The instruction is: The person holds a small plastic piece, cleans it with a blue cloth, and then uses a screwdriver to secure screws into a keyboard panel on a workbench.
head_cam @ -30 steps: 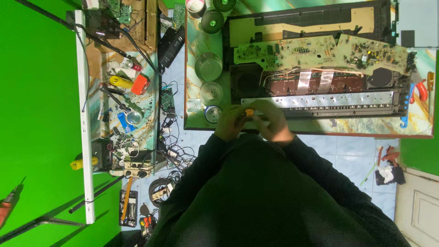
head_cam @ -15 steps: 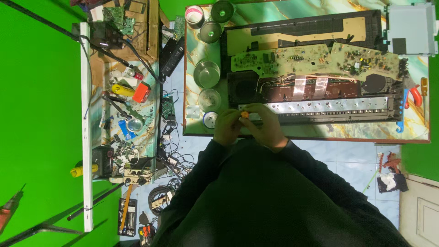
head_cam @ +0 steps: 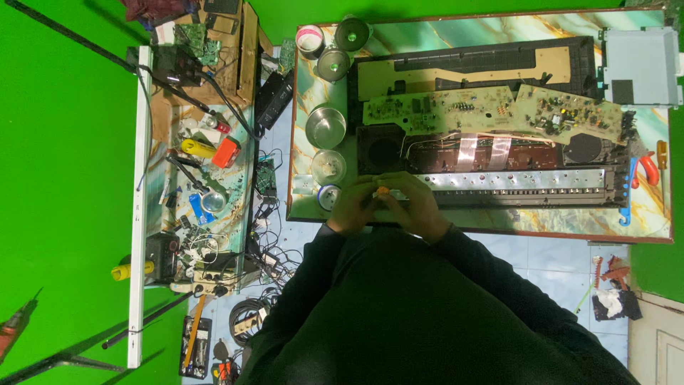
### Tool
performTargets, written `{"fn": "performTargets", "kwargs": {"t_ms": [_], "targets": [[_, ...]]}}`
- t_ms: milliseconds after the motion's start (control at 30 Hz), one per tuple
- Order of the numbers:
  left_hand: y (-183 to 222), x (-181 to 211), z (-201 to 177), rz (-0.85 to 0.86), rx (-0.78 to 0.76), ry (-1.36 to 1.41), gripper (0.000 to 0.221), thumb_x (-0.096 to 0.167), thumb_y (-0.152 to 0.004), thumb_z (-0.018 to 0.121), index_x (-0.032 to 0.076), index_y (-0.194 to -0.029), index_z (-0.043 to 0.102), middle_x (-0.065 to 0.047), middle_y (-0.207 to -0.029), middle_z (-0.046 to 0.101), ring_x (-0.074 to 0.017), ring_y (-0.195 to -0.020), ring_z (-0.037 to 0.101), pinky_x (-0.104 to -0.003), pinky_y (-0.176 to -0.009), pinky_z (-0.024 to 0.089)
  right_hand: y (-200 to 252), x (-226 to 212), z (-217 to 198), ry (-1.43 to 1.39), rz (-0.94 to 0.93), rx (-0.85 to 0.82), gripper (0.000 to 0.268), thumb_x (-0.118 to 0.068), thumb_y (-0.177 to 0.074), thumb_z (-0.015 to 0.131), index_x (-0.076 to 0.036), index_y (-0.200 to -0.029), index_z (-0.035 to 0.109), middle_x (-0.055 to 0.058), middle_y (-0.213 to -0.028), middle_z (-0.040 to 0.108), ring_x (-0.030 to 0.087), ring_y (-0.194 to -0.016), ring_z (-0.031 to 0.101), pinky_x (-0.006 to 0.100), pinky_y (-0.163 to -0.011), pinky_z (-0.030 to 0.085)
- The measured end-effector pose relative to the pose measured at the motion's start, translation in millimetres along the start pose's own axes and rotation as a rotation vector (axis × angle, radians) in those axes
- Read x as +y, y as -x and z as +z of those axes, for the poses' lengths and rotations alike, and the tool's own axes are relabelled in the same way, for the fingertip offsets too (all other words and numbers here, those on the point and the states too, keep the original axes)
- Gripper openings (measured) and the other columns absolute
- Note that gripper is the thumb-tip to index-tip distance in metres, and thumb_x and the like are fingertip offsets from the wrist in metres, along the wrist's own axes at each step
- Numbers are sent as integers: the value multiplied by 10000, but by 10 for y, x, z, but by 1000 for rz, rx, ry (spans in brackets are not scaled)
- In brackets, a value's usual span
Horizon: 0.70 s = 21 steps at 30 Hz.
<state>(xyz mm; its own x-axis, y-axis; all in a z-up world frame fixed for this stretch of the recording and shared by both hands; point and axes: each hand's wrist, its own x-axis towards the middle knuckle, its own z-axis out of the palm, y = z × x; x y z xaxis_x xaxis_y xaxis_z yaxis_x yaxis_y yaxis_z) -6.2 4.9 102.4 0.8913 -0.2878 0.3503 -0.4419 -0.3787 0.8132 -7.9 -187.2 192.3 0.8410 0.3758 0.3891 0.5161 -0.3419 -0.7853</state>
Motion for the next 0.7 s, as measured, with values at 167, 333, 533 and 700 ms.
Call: {"fn": "performTargets", "kwargs": {"t_ms": [167,333,533,700], "targets": [[16,23,-11,-94,-79,108,287,122,-910,702,41,-1185,694,-167,-1127,717,-354,-1069,683,-410,-913,551,-41,23,19,-13,-67,-63,244,-68,-974,665,7,-1205,646,170,-1221,692,340,-1131,659,417,-958,540],[103,12,76,-36,100,118,289,111,-873,727,39,-1151,698,-162,-1074,735,-343,-1013,710,-443,-1000,521,-39,-45,58,-85,52,-97,293,-117,-969,679,-1,-1236,648,195,-1214,655,336,-1088,671,386,-897,562],[104,105,61,-37,117,147,305,60,-920,671,13,-1221,651,-179,-1136,702,-351,-1039,702,-417,-986,538,-14,54,86,-26,86,-39,294,-166,-922,752,-41,-1178,681,139,-1151,713,298,-1049,716,374,-901,576],[94,104,6,-515,-76,327,244,72,-937,674,42,-1177,708,-132,-906,737,-329,-791,684,-385,-722,546,-50,30,51,-94,-59,-99,293,-43,-966,662,-6,-1257,665,176,-1270,694,361,-1178,667,418,-1014,532]]}}
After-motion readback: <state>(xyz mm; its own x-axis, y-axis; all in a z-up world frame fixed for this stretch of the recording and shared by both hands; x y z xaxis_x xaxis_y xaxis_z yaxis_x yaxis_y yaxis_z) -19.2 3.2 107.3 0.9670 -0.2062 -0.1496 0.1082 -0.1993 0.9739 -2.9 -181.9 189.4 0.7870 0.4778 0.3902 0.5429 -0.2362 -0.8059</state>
